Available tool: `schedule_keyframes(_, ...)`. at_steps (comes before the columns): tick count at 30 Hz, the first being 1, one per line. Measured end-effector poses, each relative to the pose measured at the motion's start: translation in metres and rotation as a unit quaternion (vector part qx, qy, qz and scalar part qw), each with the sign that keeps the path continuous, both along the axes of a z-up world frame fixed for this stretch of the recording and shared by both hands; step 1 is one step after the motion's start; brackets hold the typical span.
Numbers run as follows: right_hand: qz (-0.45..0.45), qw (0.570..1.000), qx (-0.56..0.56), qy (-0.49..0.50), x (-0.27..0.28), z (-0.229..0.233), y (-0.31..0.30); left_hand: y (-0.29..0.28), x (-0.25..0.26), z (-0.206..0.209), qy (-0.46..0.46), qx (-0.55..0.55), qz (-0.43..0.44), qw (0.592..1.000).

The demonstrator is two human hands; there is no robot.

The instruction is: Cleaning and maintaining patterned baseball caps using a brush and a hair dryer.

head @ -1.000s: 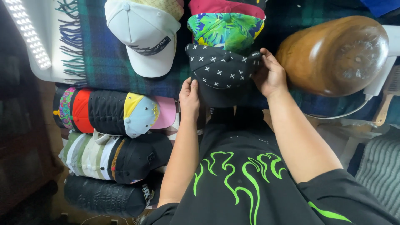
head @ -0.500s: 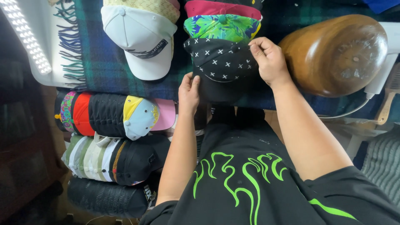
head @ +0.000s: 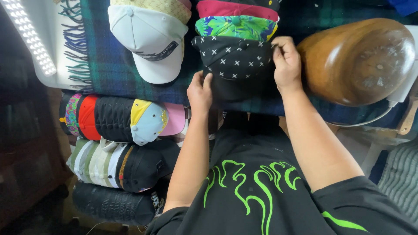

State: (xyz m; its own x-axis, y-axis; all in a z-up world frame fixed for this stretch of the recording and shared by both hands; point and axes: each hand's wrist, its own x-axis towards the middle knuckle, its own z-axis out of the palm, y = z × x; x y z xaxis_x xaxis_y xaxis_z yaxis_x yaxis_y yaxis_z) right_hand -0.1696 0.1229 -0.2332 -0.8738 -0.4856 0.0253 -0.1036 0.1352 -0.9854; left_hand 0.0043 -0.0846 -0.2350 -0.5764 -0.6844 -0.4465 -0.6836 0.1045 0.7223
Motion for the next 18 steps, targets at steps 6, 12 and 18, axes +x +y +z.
schedule_keyframes(6,-0.155,0.968,0.127,0.149,0.0,0.004,-0.029,0.01,-0.014,-0.022,-0.006,-0.169,0.001,0.986)
schedule_keyframes(12,-0.126,0.983,0.035,0.128,0.006,0.013,-0.018,0.007,-0.017,-0.008,0.023,-0.218,0.004,0.976)
schedule_keyframes(18,-0.115,0.992,0.054,-0.009,0.04,-0.013,0.009,0.005,-0.012,0.015,0.241,-0.157,-0.024,0.957)
